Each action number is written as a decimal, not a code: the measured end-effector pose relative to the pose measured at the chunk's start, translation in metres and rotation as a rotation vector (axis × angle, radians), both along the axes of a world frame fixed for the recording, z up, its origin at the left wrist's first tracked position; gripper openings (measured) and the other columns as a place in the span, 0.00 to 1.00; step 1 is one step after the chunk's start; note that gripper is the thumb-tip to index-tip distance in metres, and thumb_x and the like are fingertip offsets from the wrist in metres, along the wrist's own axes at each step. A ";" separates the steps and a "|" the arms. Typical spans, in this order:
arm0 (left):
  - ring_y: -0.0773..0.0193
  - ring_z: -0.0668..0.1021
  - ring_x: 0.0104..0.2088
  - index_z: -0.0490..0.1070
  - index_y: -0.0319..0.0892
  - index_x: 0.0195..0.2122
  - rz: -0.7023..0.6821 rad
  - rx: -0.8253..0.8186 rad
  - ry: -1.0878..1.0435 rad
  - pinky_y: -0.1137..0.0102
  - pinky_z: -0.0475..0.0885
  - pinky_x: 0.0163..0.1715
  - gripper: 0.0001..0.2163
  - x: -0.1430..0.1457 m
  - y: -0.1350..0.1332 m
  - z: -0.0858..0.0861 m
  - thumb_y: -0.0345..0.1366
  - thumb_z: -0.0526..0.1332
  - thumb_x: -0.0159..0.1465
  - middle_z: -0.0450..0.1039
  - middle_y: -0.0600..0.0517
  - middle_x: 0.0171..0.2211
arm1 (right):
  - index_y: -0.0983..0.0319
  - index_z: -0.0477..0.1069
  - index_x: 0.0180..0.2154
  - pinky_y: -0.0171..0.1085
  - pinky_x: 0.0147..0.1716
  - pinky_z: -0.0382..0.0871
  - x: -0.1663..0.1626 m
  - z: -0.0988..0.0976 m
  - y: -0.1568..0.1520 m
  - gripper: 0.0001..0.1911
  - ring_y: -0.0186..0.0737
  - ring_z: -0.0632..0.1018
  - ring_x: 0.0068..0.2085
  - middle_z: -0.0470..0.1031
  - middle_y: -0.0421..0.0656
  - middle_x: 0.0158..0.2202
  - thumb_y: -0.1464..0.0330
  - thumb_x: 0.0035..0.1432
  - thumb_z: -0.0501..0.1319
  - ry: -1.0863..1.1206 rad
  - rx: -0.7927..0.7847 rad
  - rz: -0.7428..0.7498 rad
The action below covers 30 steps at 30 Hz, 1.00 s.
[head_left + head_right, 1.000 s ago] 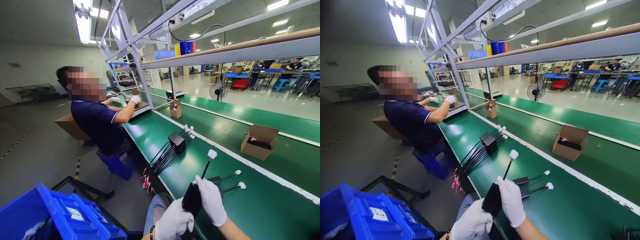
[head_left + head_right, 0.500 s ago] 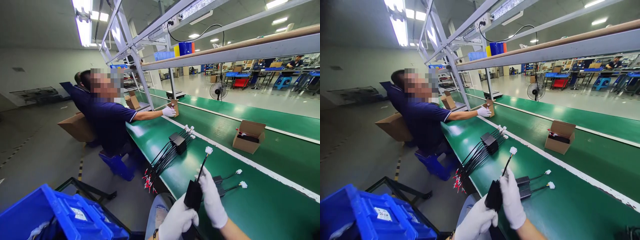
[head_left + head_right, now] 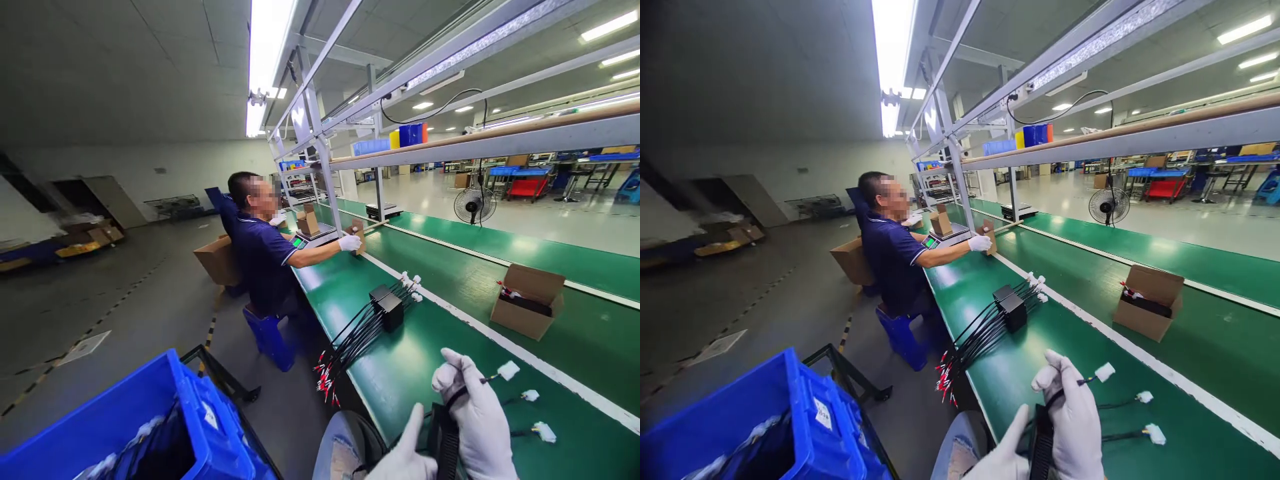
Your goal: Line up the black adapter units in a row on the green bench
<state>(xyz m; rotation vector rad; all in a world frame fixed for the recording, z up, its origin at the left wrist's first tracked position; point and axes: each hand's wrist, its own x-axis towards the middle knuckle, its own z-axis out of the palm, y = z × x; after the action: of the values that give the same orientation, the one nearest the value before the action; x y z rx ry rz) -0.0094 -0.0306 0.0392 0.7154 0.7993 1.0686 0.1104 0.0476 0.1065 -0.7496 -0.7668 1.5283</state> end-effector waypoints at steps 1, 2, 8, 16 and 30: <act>0.69 0.72 0.20 0.67 0.42 0.51 -0.023 -0.014 -0.056 0.75 0.62 0.20 0.31 -0.001 -0.002 0.000 0.49 0.69 0.48 0.75 0.49 0.27 | 0.61 0.73 0.41 0.34 0.28 0.67 -0.003 0.002 -0.001 0.20 0.36 0.72 0.27 0.71 0.38 0.24 0.53 0.56 0.61 0.062 -0.008 0.040; 0.72 0.69 0.16 0.69 0.39 0.46 -0.057 -0.034 -0.113 0.77 0.59 0.17 0.28 -0.003 -0.004 -0.001 0.49 0.70 0.47 0.74 0.50 0.24 | 0.61 0.73 0.40 0.33 0.28 0.67 -0.006 0.005 0.000 0.19 0.35 0.71 0.26 0.71 0.38 0.24 0.53 0.56 0.61 0.129 -0.023 0.079; 0.76 0.66 0.11 0.64 0.37 0.40 0.032 -0.045 -0.148 0.81 0.52 0.09 0.20 -0.017 -0.017 0.005 0.38 0.69 0.50 0.75 0.50 0.24 | 0.63 0.74 0.36 0.36 0.32 0.72 -0.022 0.001 0.011 0.23 0.39 0.77 0.30 0.77 0.43 0.28 0.49 0.55 0.60 0.234 -0.237 0.229; 0.78 0.64 0.11 0.60 0.37 0.50 0.165 -0.009 -0.020 0.82 0.53 0.09 0.25 -0.011 -0.012 0.013 0.31 0.63 0.51 0.73 0.55 0.23 | 0.62 0.75 0.41 0.42 0.36 0.75 -0.030 -0.014 -0.006 0.37 0.49 0.80 0.39 0.80 0.49 0.34 0.40 0.57 0.45 -0.200 -0.118 0.215; 0.77 0.58 0.16 0.70 0.41 0.53 0.395 -0.021 0.464 0.76 0.55 0.17 0.23 -0.025 -0.015 0.010 0.36 0.60 0.56 0.64 0.57 0.24 | 0.64 0.73 0.42 0.43 0.50 0.69 -0.032 -0.045 0.004 0.26 0.48 0.76 0.48 0.77 0.48 0.43 0.50 0.52 0.62 -0.131 -0.179 0.281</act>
<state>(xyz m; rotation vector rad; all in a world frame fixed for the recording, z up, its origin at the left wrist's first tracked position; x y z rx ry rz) -0.0339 -0.0459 0.0493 0.8200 1.3906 1.2611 0.0781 0.0515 0.0610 -0.9103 -0.8685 1.8327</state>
